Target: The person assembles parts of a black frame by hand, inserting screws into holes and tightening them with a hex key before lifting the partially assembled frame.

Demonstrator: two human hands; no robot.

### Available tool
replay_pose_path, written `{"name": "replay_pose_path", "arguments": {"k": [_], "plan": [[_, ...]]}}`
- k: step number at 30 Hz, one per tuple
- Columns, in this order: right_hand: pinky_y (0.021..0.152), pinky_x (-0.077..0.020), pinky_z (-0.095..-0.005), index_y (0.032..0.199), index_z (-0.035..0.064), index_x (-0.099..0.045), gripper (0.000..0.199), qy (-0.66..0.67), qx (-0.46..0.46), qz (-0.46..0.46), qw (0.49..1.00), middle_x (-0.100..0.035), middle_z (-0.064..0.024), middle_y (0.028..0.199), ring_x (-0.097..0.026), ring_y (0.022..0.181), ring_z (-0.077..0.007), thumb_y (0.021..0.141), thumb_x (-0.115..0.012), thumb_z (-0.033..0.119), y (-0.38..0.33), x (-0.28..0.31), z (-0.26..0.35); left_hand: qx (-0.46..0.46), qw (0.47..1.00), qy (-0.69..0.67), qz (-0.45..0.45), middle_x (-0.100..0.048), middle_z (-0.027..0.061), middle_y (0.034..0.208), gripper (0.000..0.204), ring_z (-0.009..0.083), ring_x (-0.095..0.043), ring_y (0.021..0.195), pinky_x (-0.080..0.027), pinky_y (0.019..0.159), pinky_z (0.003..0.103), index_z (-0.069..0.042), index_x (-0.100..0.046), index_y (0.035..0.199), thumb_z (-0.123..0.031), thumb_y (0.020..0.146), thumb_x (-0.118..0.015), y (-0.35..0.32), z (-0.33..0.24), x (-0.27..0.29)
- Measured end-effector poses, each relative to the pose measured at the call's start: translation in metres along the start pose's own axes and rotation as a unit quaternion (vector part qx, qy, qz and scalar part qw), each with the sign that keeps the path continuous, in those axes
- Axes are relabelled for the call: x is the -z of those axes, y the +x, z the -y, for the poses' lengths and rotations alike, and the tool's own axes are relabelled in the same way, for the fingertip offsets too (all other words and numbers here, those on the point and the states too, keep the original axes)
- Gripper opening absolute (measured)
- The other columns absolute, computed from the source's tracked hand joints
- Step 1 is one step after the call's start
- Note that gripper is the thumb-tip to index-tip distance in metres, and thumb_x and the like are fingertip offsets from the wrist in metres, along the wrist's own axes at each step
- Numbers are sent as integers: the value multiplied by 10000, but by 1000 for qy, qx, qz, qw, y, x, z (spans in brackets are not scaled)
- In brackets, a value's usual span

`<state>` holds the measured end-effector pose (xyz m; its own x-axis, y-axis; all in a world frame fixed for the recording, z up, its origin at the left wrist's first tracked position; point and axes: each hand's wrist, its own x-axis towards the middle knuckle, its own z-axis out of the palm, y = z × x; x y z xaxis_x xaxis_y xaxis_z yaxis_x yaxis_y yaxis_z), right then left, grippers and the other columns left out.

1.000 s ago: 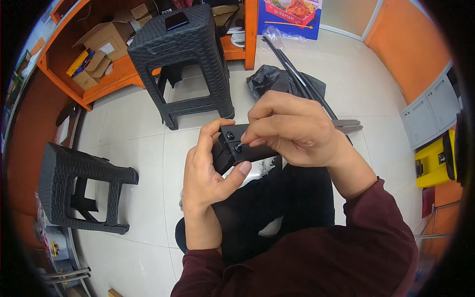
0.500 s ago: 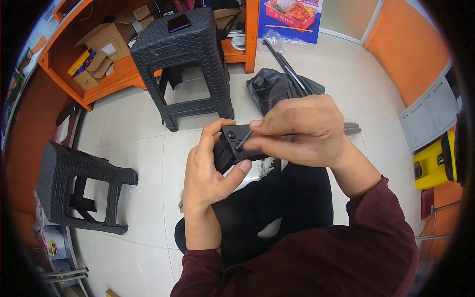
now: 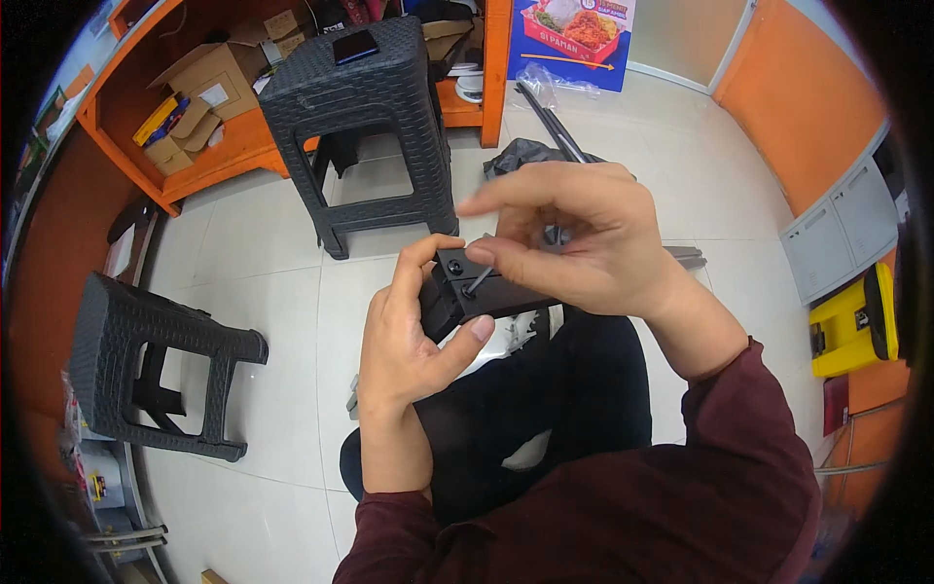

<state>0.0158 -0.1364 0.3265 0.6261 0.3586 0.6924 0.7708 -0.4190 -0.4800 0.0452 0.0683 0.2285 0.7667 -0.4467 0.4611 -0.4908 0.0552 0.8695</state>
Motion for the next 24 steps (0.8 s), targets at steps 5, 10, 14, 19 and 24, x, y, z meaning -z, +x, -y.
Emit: {"name": "replay_pose_path", "arguments": {"k": [5, 10, 14, 19, 24], "plan": [[583, -499, -259, 990, 1, -775, 185, 69, 15, 28, 997, -700, -65, 778, -658, 667, -140, 815, -825, 36, 1, 4, -10, 0, 1000, 12, -5, -713, 154, 897, 689, 252, -730, 814, -533, 759, 319, -53, -497, 1335, -239, 726, -761, 0, -2, 1], [587, -508, -261, 978, 26, -763, 177, 54, -33, 49, 997, -719, -55, 872, -666, 698, -140, 860, -813, 148, -1, 10, -16, 12, 1000, 8, 2, -713, 155, 896, 678, 250, -726, 801, -532, 751, 318, -47, -499, 1332, -221, 730, -759, -1, -2, 2], [589, -488, -281, 903, 33, -742, 192, -33, -16, 71, 997, -678, -54, 811, -623, 665, -135, 846, -831, 193, 2, 12, -15, -1, 1000, 19, -5, -714, 160, 906, 663, 253, -726, 808, -531, 758, 314, -44, -497, 1336, -204, 746, -755, 0, 0, 4], [494, -419, -266, 898, 21, -733, 137, -11, -32, -38, 999, -628, -36, 682, -565, 545, -115, 823, -839, 66, -5, -6, 1, -25, 999, 26, -12, -718, 158, 914, 645, 259, -733, 833, -530, 759, 307, -43, -498, 1340, -200, 766, -747, 1, -2, 4], [506, -448, -256, 984, -2, -748, 192, -52, 40, 8, 998, -668, -77, 727, -616, 572, -132, 819, -834, 45, -5, 0, 4, -20, 999, 47, 2, -720, 157, 922, 642, 256, -736, 852, -531, 770, 307, -47, -498, 1342, -195, 769, -747, 3, -7, 4]]}}
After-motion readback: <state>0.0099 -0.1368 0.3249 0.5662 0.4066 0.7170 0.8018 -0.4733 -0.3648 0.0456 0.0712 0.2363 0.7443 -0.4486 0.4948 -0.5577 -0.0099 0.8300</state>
